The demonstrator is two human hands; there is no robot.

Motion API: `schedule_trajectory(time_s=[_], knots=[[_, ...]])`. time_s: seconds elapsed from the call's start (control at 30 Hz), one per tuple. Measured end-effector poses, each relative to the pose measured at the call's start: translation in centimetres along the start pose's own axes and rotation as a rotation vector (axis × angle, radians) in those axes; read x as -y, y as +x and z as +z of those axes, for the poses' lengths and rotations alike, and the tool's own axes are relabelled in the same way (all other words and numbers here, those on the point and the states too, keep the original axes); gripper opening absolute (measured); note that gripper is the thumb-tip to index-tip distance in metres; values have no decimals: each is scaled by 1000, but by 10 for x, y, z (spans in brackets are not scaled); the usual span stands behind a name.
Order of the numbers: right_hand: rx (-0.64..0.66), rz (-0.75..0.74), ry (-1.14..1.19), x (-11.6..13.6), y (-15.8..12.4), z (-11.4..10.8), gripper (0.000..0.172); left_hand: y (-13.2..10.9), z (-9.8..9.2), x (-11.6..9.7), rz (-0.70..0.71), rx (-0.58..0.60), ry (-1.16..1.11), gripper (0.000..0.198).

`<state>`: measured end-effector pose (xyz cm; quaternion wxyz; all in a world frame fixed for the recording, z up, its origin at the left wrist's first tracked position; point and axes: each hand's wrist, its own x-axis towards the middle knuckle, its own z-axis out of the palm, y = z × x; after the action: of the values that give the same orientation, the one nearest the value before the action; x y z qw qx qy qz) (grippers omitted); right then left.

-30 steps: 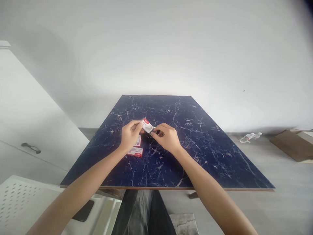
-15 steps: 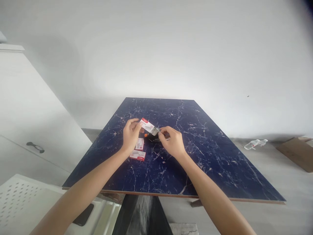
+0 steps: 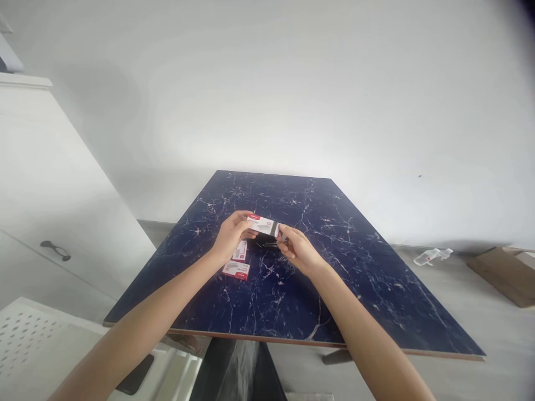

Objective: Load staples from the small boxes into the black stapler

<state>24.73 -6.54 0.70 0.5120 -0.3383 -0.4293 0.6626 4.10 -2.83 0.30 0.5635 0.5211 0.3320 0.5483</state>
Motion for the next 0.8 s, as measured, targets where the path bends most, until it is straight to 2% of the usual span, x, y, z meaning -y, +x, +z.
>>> schedule_trajectory(time_s=[0.2,0.43,0.67,0.8], knots=[[-20,-63,-70,-4,2,-2,39,-8,3,-1,73,99,99,36],[-94,-180,-232,-6,4,-3,42,-7,3,1,106,46,104,38],[-102,-202,-261,0,1,-3,41,-10,2,1,28,199,-24,33],[-121,-275,-401,2,-1,-3,40,-6,-1,0,-41,225,-104,35]])
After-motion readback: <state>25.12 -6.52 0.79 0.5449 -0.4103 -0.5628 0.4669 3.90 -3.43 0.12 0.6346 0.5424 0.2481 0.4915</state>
